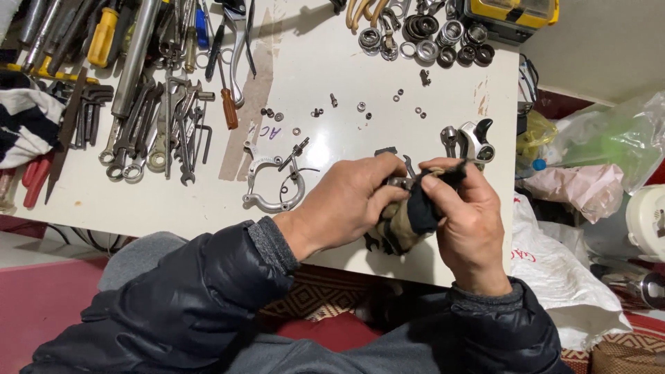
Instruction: Cleaning bicycle fasteners and small metal components using a cloth and a small wrench at a workbench.
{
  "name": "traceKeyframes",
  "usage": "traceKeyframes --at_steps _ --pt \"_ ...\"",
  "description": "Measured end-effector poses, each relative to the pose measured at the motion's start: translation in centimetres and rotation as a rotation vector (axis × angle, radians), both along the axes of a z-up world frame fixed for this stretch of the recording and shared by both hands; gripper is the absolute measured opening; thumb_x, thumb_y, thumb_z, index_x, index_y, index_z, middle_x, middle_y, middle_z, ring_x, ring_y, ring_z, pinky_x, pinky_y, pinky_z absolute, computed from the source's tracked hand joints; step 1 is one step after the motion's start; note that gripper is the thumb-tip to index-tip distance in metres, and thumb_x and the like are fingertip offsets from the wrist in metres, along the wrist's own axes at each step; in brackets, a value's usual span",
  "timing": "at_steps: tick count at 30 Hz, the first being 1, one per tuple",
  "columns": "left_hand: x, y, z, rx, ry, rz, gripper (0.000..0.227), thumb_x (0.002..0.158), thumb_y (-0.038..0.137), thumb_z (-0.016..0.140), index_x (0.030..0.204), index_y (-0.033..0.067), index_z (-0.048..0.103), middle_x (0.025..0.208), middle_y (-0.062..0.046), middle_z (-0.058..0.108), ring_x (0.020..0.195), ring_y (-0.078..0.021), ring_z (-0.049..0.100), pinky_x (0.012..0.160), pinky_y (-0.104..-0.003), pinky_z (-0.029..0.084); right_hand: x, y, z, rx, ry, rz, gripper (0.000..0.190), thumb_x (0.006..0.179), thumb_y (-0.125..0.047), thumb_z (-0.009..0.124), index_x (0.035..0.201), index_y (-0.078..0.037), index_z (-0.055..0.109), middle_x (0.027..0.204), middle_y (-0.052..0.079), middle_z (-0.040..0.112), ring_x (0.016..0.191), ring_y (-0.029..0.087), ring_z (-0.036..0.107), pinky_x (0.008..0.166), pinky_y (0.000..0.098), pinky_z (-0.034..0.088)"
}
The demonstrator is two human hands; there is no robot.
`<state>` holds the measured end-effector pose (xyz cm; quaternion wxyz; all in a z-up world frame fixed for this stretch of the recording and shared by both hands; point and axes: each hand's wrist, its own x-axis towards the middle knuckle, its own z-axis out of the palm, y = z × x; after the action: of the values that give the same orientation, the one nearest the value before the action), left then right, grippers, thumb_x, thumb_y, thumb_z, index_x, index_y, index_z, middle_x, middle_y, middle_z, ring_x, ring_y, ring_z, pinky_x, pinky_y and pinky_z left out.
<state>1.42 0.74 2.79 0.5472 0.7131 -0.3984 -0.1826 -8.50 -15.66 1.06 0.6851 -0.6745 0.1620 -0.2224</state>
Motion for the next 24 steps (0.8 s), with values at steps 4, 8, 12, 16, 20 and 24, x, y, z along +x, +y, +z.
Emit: traceKeyframes --at_steps 4,8,12,16,20,24 --pt "0.2 0.5 -0.6 -0.052 0.049 0.081 0.019 0.095 0.013 0.068 0.11 0.0021 0.064 0.079 -0.018 0.072 0.073 -0.0277 0.074 0.062 -0.04 0.061 -0.2 0.8 2.4 -0.21 -0.04 -0.043 0.022 0.098 -0.003 0.067 0.118 0.002 0.068 0.101 0.013 0.067 0.098 0.014 0.063 0.088 0.0296 0.054" --pt "0.3 0.8 -0.6 -0.027 0.112 0.125 0.022 0.094 0.014 0.068 0.111 0.0008 0.065 0.081 -0.017 0.072 0.074 -0.0255 0.073 0.062 -0.04 0.061 -0.7 0.1 2.5 -0.713 -0.061 -0.053 0.026 0.099 -0.004 0.074 0.125 -0.003 0.072 0.102 0.017 0.064 0.101 0.022 0.062 0.09 0.0377 0.051" --pt "0.4 0.7 -0.6 -0.014 0.125 0.131 0.023 0.093 0.011 0.069 0.112 -0.0001 0.065 0.085 -0.018 0.073 0.075 -0.0253 0.074 0.063 -0.039 0.061 -0.7 0.7 3.2 -0.244 0.017 -0.08 0.03 0.097 -0.003 0.069 0.126 0.004 0.062 0.094 0.012 0.065 0.085 0.014 0.062 0.074 0.0269 0.055" --pt "0.2 0.4 -0.8 -0.004 0.122 0.115 0.022 0.094 0.012 0.068 0.113 0.0017 0.065 0.086 -0.018 0.073 0.077 -0.0267 0.074 0.064 -0.04 0.061 0.0 0.7 3.0 0.328 -0.108 -0.034 0.025 0.095 0.0 0.065 0.12 0.002 0.063 0.097 0.014 0.072 0.081 0.018 0.072 0.072 0.0284 0.061" --pt "-0.1 0.4 -0.5 -0.016 0.105 0.073 0.02 0.094 0.011 0.067 0.113 0.0027 0.066 0.087 -0.02 0.074 0.079 -0.0307 0.076 0.066 -0.041 0.062 -0.1 1.1 2.5 0.372 -0.079 0.033 0.028 0.09 0.005 0.066 0.117 0.003 0.063 0.092 0.017 0.07 0.075 0.023 0.073 0.063 0.0331 0.064" --pt "0.0 0.4 -0.6 0.007 0.1 0.041 0.018 0.095 0.011 0.065 0.111 0.0025 0.065 0.081 -0.018 0.073 0.073 -0.0246 0.074 0.062 -0.037 0.062 -0.6 1.3 2.5 -0.036 0.064 0.03 0.021 0.092 0.001 0.07 0.113 0.001 0.069 0.088 0.007 0.063 0.075 0.008 0.059 0.06 0.0219 0.054"
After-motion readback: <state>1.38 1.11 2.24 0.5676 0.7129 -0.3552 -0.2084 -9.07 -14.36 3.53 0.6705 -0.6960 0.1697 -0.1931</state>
